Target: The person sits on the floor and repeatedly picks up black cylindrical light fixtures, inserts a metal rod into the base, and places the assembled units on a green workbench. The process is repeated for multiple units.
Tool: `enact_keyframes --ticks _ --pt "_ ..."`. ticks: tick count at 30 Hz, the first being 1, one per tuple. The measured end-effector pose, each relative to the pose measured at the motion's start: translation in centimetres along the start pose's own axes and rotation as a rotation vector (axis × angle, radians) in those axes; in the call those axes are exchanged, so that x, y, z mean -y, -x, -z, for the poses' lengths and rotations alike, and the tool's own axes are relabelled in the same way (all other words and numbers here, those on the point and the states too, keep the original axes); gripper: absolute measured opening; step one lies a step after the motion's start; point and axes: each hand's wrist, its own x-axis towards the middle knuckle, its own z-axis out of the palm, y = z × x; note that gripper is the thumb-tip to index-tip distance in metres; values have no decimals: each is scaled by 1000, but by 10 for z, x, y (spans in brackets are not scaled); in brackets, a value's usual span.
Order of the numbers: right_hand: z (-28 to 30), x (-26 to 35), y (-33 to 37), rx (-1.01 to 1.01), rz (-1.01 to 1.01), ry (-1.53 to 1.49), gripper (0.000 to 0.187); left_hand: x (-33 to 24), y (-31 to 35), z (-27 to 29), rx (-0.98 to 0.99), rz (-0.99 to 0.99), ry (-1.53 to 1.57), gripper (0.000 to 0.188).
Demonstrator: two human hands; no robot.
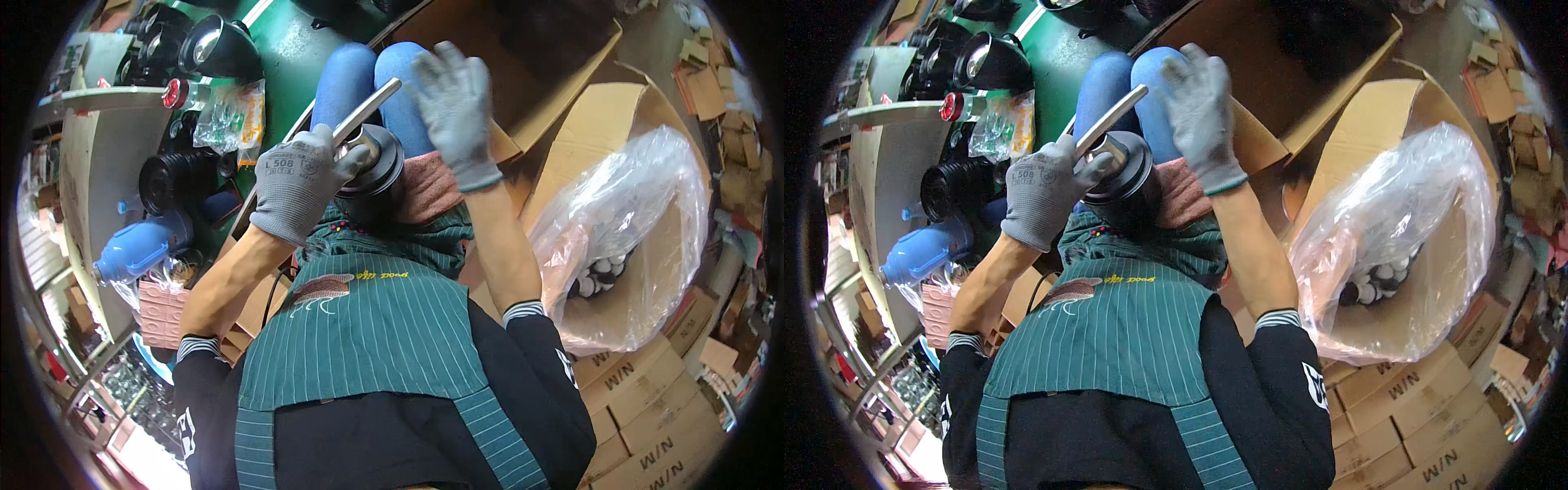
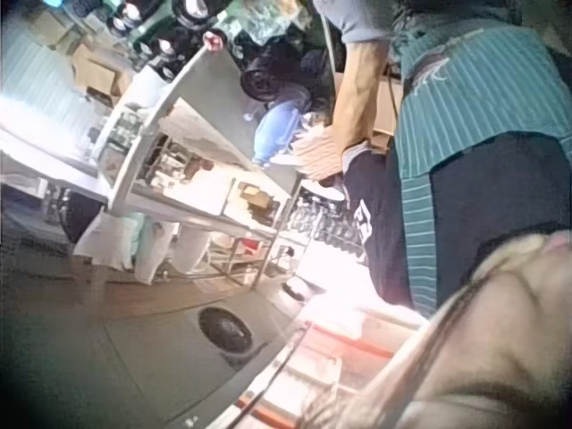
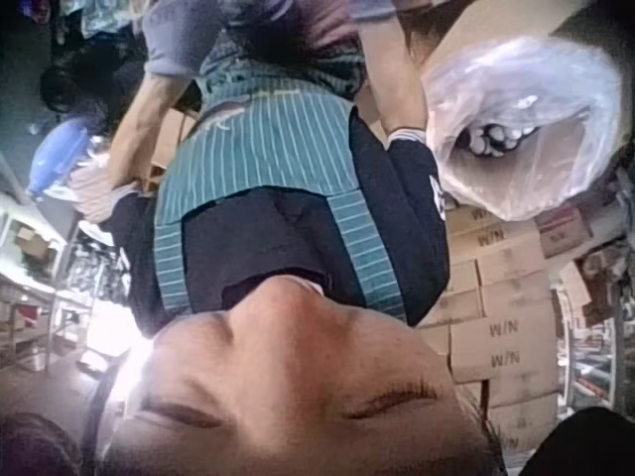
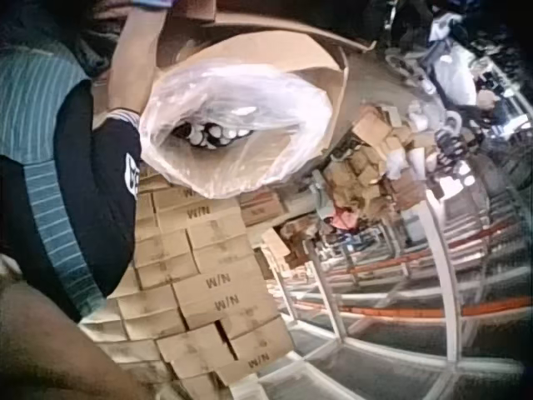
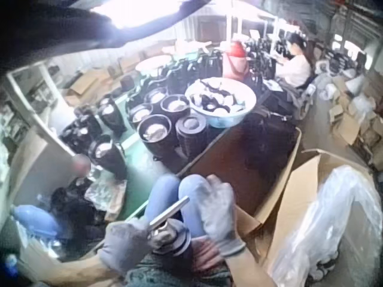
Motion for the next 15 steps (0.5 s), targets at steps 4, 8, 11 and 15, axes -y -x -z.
enact_keyframes --ticks 4,8,11,15 --pt "3 -38 -31 366 -425 -471 61 -9 3 1 7 -16 -10 54" --pt "17 -73 -57 734 -518 -823 54 -1 -2 -2 16 -37 112 47" --pt "4 -41 -20 737 -306 -639 58 20 -8 -5 107 -33 325 42" --pt "10 -29 3 737 -219 -646 59 32 -17 -10 77 -161 595 45"
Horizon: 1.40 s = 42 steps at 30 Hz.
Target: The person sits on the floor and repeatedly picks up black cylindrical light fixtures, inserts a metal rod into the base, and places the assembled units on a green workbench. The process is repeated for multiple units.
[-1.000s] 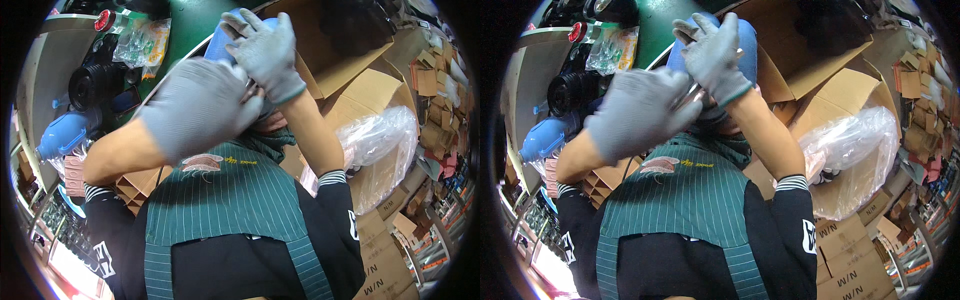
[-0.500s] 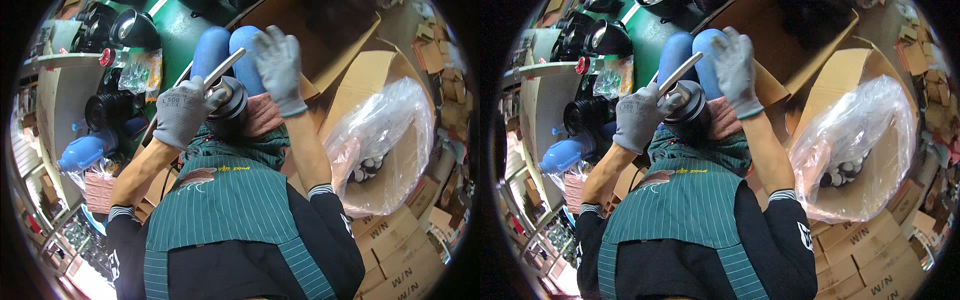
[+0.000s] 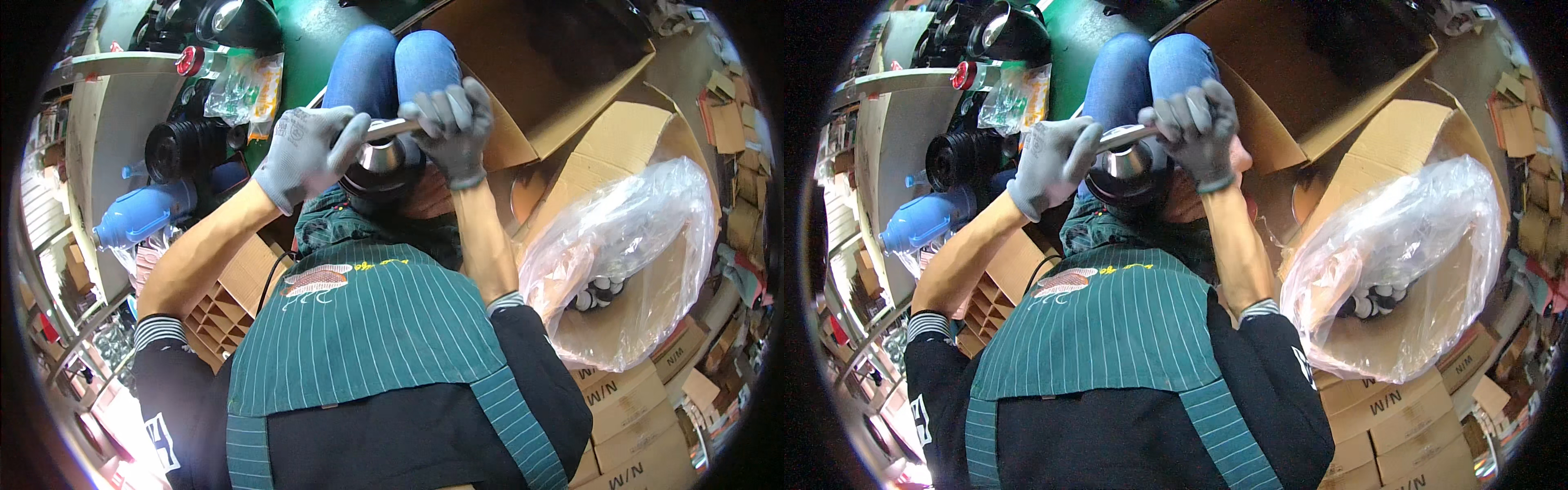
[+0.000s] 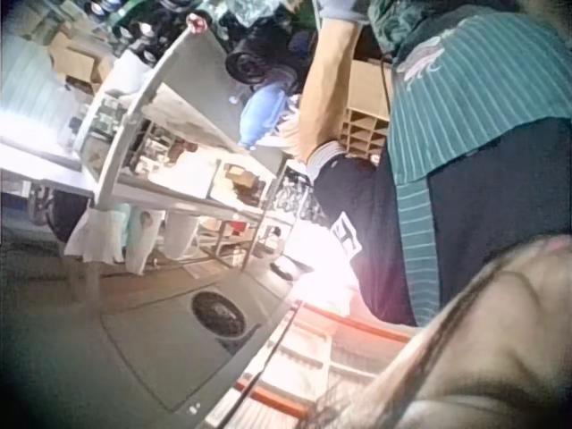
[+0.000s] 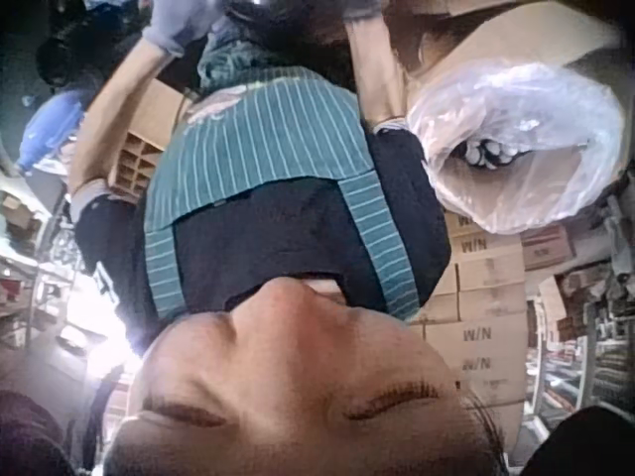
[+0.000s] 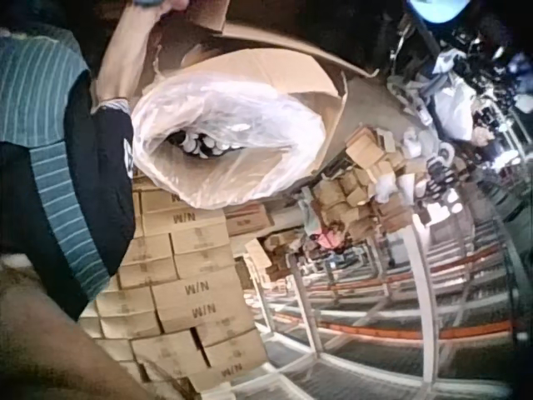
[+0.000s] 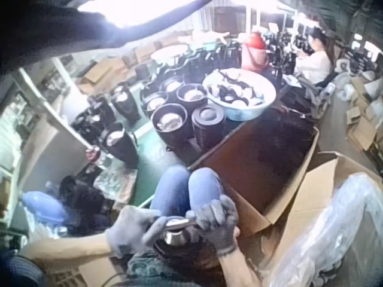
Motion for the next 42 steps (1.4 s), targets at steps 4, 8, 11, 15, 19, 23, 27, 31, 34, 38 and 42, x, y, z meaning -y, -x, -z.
enact_keyframes --ticks 4,8,11,15,19,23,27,31,34,38,42 --pt "-22 -23 44 -242 221 421 50 47 -32 3 22 -170 73 38" --pt "-67 -42 31 -46 425 1054 47 90 -73 -9 229 -194 344 31" --pt "-74 -10 26 80 128 1282 27 92 -74 -8 320 -77 482 36" --pt "-77 29 -11 627 -171 1543 33 96 -84 -10 319 -34 691 62" --pt "-83 23 -43 823 -448 1540 37 103 -86 -15 324 79 731 72" --pt "-90 3 -72 1122 -636 1520 21 107 -98 -14 439 116 672 70" --pt "-102 -24 -72 1217 -796 1420 14 104 -125 -37 373 -263 504 64" --pt "-94 -47 -91 1180 -822 1393 18 115 -130 -33 396 -268 523 62" --pt "-102 -55 -90 1084 -871 1454 19 113 -134 -40 468 -310 504 63" --pt "-105 -38 -80 828 -744 1580 41 116 -122 -43 189 -340 555 63" --pt "-126 0 -78 952 -768 2107 28 124 -104 -22 123 -337 494 49"
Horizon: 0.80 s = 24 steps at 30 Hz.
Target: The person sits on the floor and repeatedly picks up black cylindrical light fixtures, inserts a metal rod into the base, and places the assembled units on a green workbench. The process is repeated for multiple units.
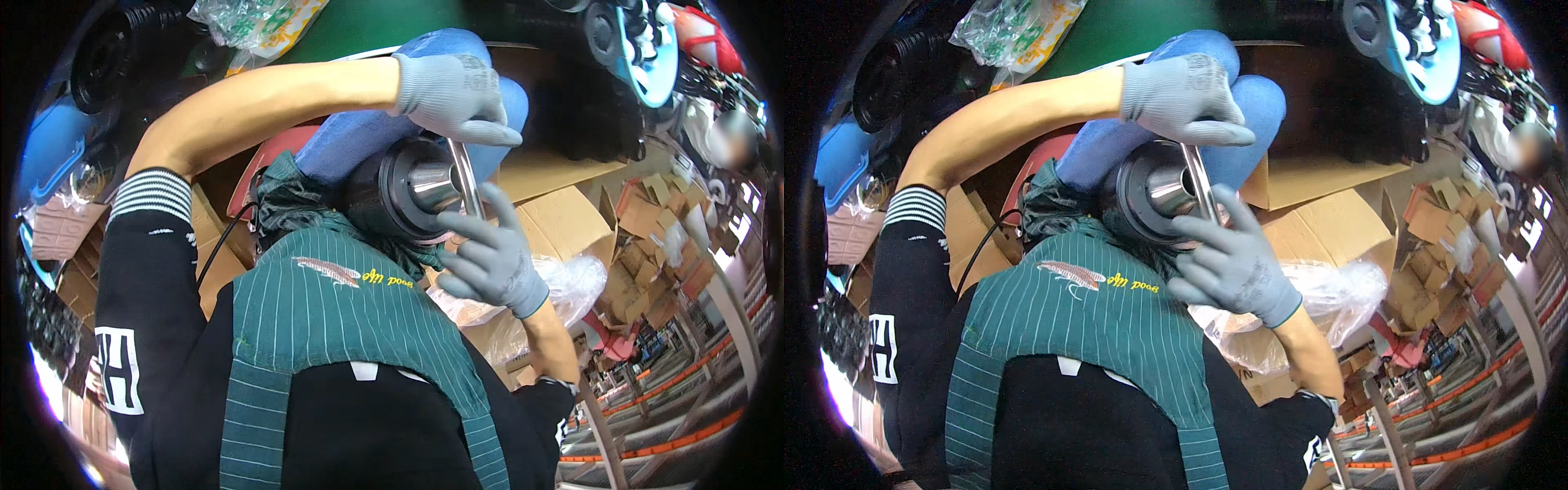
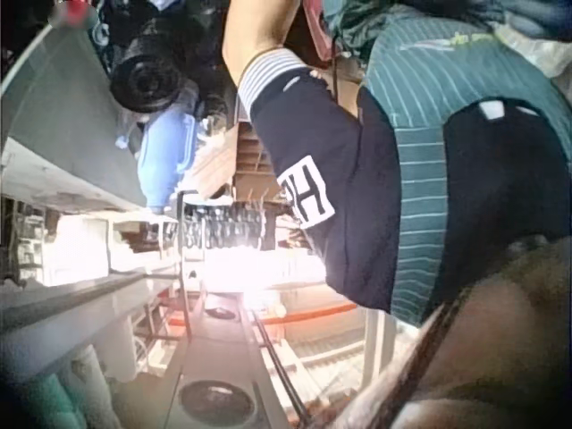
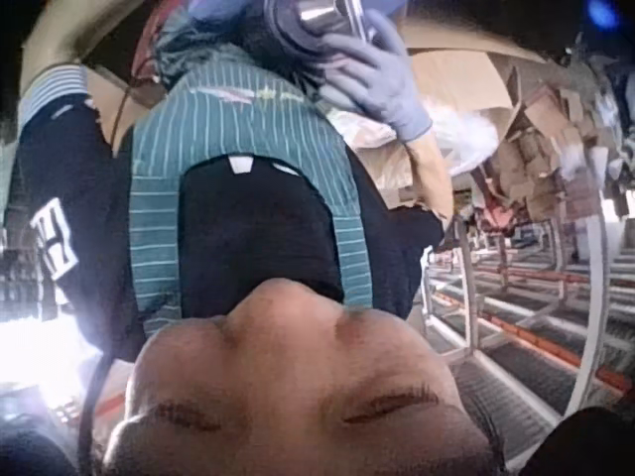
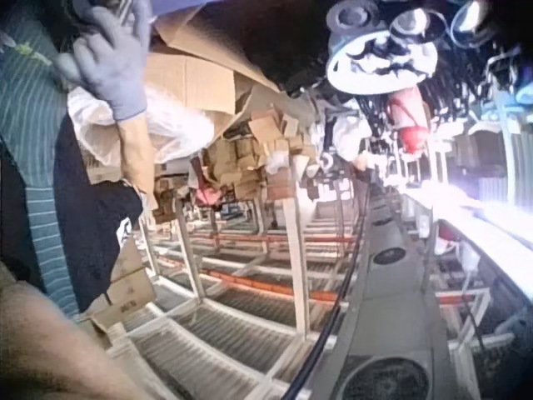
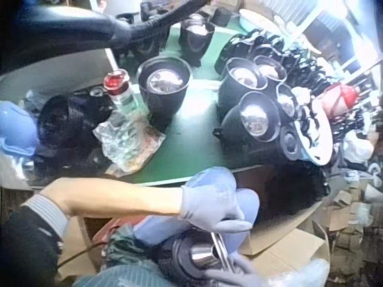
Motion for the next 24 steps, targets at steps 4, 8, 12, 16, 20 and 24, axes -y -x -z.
enact_keyframes --ticks 4,8,12,16,20,24 --pt "-15 17 27 -148 -184 -65 16 -22 4 -7 35 -143 -100 36" --pt "-27 10 48 -484 -251 -803 29 -51 15 -12 145 -14 -34 40" --pt "-67 15 80 -1147 -291 -1629 73 -63 15 1 212 86 -109 41" --pt "-112 25 61 -768 -754 -815 124 -53 30 3 131 114 -63 46" --pt "-151 23 10 -808 -784 -432 147 -56 32 -6 -48 247 -193 37" --pt "-140 -12 28 -778 -507 -268 156 -75 26 12 -5 569 -60 40"
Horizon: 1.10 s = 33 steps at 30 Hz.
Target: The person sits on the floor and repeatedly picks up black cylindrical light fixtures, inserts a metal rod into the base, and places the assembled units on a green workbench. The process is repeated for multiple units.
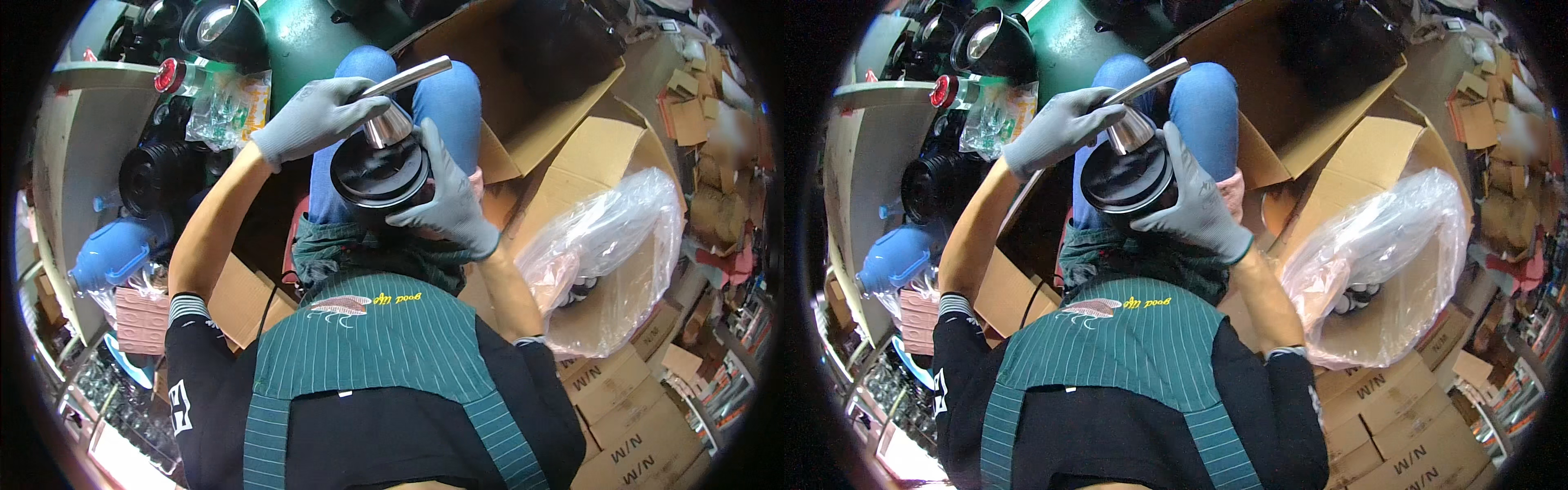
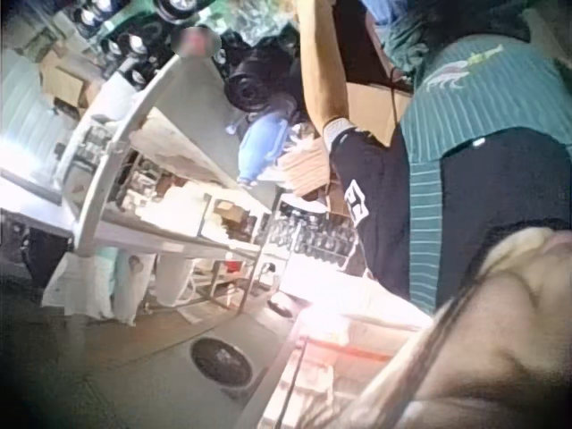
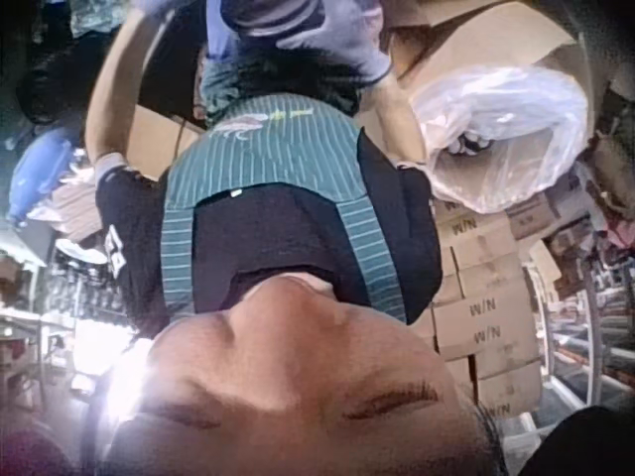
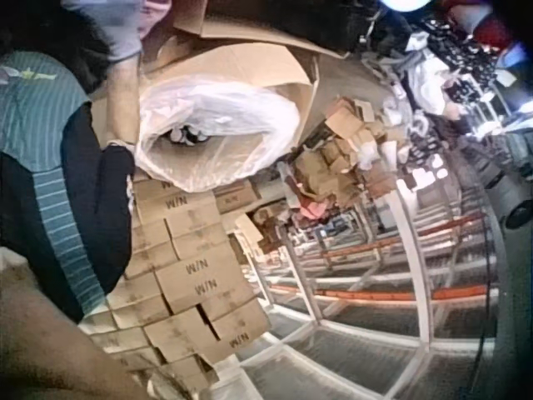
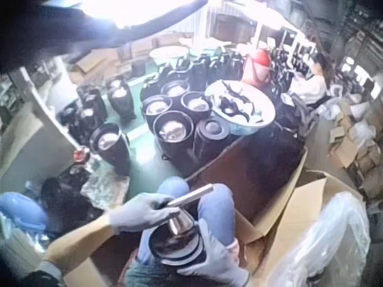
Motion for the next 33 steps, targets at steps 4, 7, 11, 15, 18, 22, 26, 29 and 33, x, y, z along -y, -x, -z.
enact_keyframes --ticks 4,7,11,15,18,22,26,29,33 --pt "13 -1 -9 125 -61 -148 155 -11 31 0 27 -261 -122 35" --pt "6 0 0 74 -49 -173 156 -39 48 -5 111 -17 -94 33" --pt "-1 -7 -2 -41 -285 -852 130 -37 64 -26 -5 3 -267 37" --pt "-3 -14 -47 -315 -305 -1394 93 -44 78 -34 -16 74 -405 49" --pt "-8 -31 -95 83 -305 -1517 81 -62 81 -41 5 122 -336 50" --pt "-25 -36 -133 301 -65 -1121 49 -94 75 -47 37 504 -110 49" --pt "-42 -46 -139 388 -210 -1460 46 -92 72 -66 -57 616 -59 53" --pt "-31 -42 -129 388 -282 -1392 47 -89 69 -76 -150 593 -98 58" --pt "-43 -51 -121 228 -305 -1538 41 -62 60 -73 -148 520 -141 59"
